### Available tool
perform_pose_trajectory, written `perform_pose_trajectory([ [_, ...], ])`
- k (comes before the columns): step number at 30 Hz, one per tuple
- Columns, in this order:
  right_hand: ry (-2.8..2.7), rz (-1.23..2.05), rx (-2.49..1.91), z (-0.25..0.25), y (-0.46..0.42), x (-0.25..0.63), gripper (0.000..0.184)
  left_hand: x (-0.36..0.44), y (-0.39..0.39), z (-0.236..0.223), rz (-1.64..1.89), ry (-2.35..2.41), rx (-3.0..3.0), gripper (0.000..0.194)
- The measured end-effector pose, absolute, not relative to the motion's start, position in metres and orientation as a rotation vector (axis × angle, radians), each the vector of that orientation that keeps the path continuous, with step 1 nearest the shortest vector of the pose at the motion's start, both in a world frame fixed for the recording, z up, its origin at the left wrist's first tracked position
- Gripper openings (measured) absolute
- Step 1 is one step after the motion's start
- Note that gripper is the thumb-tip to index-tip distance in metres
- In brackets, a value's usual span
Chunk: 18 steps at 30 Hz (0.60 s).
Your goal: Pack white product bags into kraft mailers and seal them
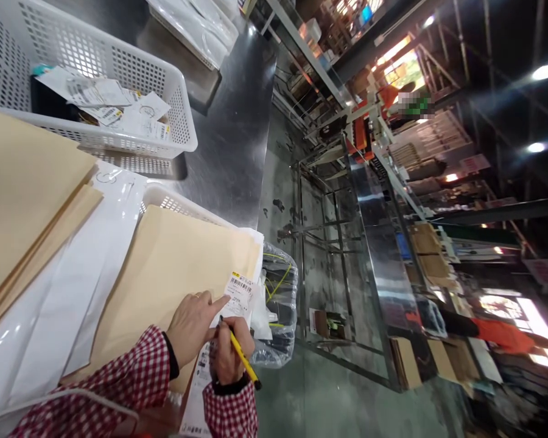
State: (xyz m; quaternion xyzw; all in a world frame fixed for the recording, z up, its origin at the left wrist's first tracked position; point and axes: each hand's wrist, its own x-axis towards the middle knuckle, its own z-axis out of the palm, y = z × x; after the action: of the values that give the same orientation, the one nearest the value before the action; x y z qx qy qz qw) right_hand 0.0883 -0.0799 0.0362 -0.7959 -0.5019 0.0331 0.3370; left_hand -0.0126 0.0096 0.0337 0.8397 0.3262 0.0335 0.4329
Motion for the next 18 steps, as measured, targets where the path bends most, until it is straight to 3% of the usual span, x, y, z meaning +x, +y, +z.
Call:
perform_pose_trajectory([
  [18, -1.215, -0.032, -2.072, 0.0421, -0.0757, 0.0837, 0.021, -0.0129, 0.0075, 0.0323, 0.117, 0.81, 2.076, 0.059],
])
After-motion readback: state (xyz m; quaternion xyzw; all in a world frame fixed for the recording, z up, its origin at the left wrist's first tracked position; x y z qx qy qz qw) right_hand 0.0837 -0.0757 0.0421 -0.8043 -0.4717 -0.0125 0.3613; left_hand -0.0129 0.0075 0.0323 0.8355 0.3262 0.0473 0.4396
